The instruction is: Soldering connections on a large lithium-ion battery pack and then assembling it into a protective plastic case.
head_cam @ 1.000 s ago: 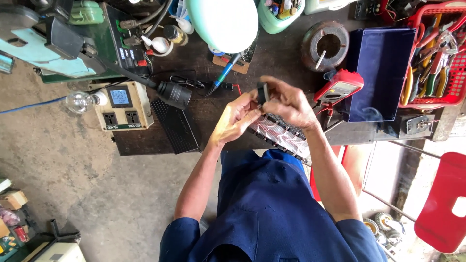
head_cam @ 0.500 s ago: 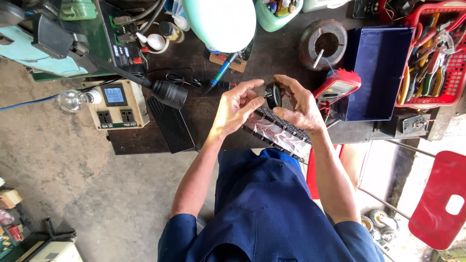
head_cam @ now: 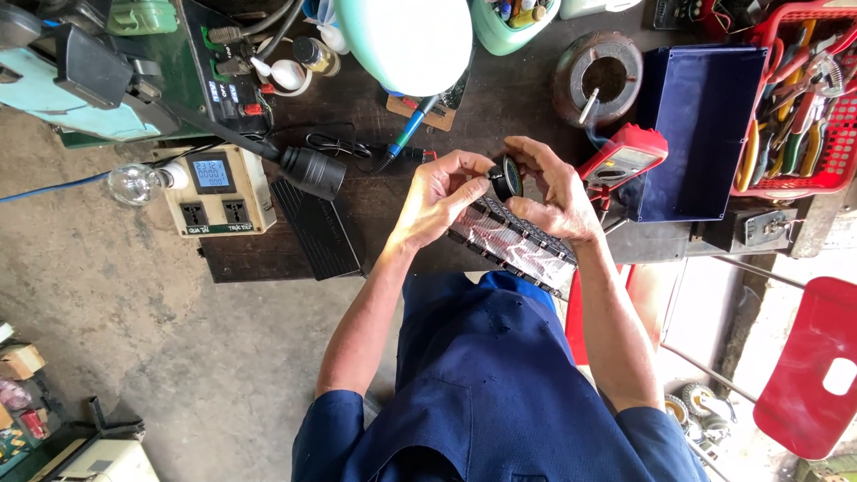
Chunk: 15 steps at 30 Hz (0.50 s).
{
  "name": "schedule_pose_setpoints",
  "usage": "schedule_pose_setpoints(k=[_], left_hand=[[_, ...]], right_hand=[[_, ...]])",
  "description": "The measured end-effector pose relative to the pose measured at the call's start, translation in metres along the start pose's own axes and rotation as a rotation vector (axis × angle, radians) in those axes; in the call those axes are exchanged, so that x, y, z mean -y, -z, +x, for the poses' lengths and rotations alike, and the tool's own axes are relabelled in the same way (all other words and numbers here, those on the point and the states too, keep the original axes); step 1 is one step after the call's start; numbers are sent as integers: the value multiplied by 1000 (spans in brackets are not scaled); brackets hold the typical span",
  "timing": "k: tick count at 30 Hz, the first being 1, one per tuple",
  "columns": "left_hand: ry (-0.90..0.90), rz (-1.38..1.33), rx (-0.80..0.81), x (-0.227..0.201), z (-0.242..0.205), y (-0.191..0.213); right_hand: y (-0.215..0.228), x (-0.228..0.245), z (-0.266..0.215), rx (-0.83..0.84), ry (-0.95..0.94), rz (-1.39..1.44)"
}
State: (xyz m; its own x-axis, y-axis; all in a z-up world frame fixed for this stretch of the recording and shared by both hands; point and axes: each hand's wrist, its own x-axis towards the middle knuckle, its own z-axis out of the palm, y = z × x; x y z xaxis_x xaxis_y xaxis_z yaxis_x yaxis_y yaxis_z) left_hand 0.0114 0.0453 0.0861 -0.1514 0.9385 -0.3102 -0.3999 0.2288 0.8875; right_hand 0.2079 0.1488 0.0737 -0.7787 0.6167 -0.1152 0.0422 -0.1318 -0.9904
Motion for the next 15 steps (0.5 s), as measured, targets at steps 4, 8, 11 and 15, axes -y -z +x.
schedule_pose_setpoints(k=[4,8,11,15], left_hand=[[7,-43,-13,8,-1,0],[-134,64,-58,8,1,0],[-229,178,-59,4,-1,-2],[-278,202,-12,1,-3,-2]], right_hand=[[-1,2,0,-9,-15,3],[-4,1,0,-7,-53,6],[-4,-1,1,-13,-56,8],[-5,0,2,-13,-41,16]])
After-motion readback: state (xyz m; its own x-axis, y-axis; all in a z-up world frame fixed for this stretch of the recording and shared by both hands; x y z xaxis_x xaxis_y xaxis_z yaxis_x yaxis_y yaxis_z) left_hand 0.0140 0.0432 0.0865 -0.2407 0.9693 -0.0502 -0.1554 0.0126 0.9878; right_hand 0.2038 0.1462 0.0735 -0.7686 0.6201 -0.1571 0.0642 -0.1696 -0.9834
